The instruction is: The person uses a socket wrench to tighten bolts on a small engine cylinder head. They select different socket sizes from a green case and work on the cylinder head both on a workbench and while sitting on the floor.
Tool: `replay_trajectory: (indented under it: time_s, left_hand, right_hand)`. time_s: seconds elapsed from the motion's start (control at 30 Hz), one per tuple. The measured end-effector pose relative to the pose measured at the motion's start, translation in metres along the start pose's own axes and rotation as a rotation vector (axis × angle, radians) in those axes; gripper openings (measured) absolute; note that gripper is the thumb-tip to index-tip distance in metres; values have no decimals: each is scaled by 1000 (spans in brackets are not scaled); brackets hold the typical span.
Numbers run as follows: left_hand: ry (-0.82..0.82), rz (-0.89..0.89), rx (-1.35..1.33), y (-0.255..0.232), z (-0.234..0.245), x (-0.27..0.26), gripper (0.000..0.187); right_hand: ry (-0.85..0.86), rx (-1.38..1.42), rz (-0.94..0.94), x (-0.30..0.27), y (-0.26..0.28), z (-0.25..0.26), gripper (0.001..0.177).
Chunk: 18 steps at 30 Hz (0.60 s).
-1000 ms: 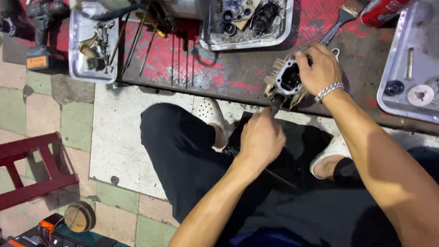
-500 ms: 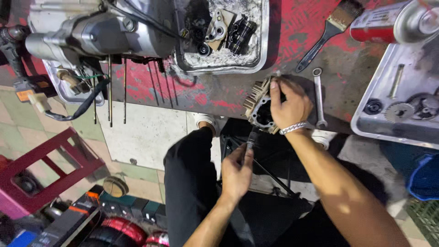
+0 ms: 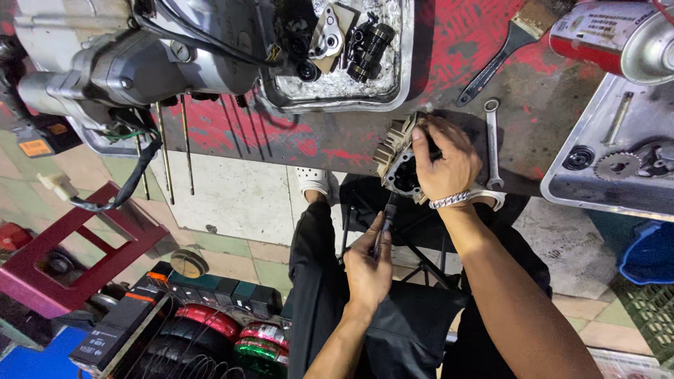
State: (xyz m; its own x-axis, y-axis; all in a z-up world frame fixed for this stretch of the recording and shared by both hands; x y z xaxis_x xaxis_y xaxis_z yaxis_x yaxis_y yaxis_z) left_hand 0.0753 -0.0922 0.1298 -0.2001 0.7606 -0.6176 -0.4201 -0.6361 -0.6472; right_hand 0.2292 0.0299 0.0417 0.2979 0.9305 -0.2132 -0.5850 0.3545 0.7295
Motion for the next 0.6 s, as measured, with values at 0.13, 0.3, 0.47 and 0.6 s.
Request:
replay_trajectory:
  time_s: [0.13, 0.3, 0.47, 0.6]
  left_hand:
    - [-27, 119, -293, 15, -4, 2, 41]
    - [-13, 279, -441, 17, -2, 5, 43]
    - [-18, 317, -466, 10, -3, 4, 44]
    - [-12, 289, -346, 5, -1, 5, 43]
  right_hand:
    - [8, -21, -31, 0, 1, 0, 24]
    - [27, -57, -31, 1, 0, 0, 23]
    - [23, -26, -16, 2, 0, -2, 21]
    - [30, -54, -17, 0, -1, -1, 21]
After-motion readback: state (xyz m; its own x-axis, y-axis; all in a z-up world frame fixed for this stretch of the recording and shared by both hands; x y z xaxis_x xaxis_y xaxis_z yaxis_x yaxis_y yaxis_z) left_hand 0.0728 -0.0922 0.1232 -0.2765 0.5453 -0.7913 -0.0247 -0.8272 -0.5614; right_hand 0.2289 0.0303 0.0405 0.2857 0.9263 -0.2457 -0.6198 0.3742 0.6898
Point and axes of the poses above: each hand's wrist, its own x-axis towards the middle knuckle, its own z-axis out of the back of the hand, y = z × x, the point moved 3 cm from there along x, towards the middle knuckle, and after that the axes turned 9 degrees about -z, right-handed, at the moved point
